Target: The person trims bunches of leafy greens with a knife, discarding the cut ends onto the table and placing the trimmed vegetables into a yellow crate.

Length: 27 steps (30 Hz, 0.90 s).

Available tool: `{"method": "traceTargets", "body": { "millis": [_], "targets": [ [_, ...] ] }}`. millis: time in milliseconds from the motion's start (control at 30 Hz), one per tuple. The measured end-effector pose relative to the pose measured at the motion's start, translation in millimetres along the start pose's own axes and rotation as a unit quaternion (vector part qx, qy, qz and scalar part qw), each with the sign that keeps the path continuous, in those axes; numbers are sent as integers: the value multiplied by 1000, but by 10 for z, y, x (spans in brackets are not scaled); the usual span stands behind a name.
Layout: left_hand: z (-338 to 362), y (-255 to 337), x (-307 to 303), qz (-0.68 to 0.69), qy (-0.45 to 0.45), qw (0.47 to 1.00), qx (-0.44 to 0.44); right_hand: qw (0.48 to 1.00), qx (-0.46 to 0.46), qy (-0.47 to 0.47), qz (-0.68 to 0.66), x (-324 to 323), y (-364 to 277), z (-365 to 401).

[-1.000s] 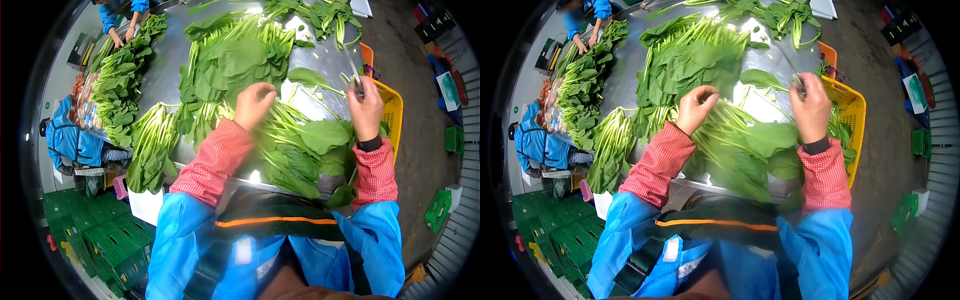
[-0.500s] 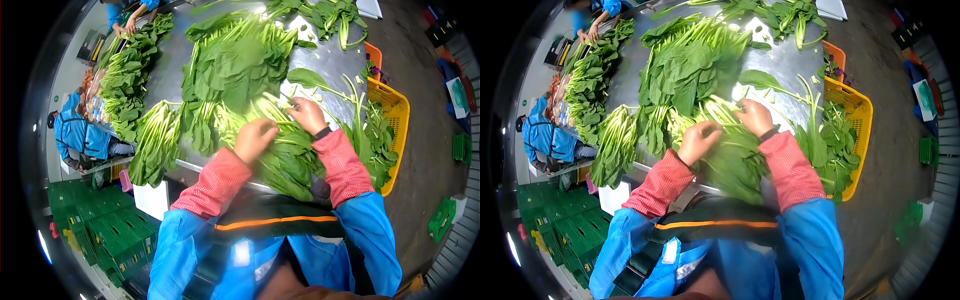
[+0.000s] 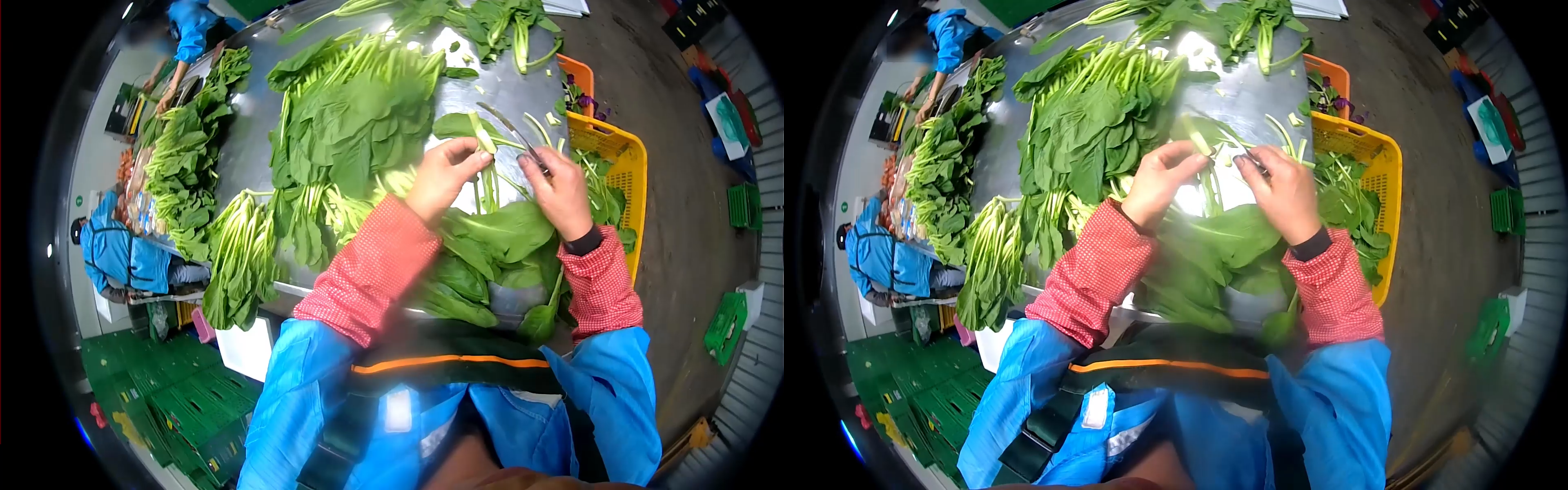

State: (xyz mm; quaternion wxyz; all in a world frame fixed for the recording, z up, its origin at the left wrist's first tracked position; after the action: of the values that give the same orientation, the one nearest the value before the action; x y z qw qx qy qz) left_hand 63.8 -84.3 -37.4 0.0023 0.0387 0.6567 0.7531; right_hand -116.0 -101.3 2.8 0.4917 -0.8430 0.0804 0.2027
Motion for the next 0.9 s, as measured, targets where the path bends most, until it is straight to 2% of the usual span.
{"method": "traceTargets", "body": {
  "millis": [133,167,200,267,300,333,400,467,533,600,667,700,733,800,833,900],
  "targets": [
    [-83,104,95,-59,-21,998,-17,956,-154,-72,239,-177,-194,-108],
    [-88,145,119,-52,-19,998,-13,954,-144,-86,250,-198,22,-109],
    [-97,184,119,-44,-15,999,-9,970,-81,-71,217,-249,299,-119],
    [-88,288,23,-37,7,999,5,984,18,34,177,-450,714,-107],
    [-120,308,-63,-10,31,999,25,985,95,44,139,-518,754,-90],
    [-143,333,-159,16,57,997,43,983,121,47,131,-507,737,-72],
    [-204,542,-287,228,-35,966,116,983,181,19,24,-366,702,-55],
    [-172,708,-516,329,-30,932,151,990,-12,78,-119,-189,998,-8],
    [-97,739,-860,336,27,928,162,992,105,13,-69,-9,758,-133],
    [111,815,-1108,339,-4,927,162,985,165,-54,-14,351,658,-80],
    [306,714,-1364,362,-12,925,113,978,103,-176,-50,825,641,35],
    [395,668,-1422,343,-18,934,99,975,83,-202,-33,1031,583,90],
    [491,590,-1454,290,49,954,64,971,62,-230,-16,1224,500,151],
    [646,401,-1497,228,59,972,24,966,8,-255,34,1483,356,255],
    [725,293,-1502,185,116,976,-7,965,-6,-262,16,1576,317,294],
    [842,50,-1572,140,129,981,-40,962,60,-266,-20,1608,388,276]
  ]
}}
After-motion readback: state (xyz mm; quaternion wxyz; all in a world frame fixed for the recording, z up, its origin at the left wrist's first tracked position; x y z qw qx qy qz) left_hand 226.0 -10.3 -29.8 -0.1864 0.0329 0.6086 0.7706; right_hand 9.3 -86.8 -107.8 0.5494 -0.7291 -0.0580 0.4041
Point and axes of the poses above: each hand's wrist, its own z-axis away from the middle knuckle, its own x-axis out of the palm, y = z × x, the point moved 5 cm from there along -z, towards the middle knuckle, and after that the axes turned 11 degrees about -z, right-handed, at the moved point
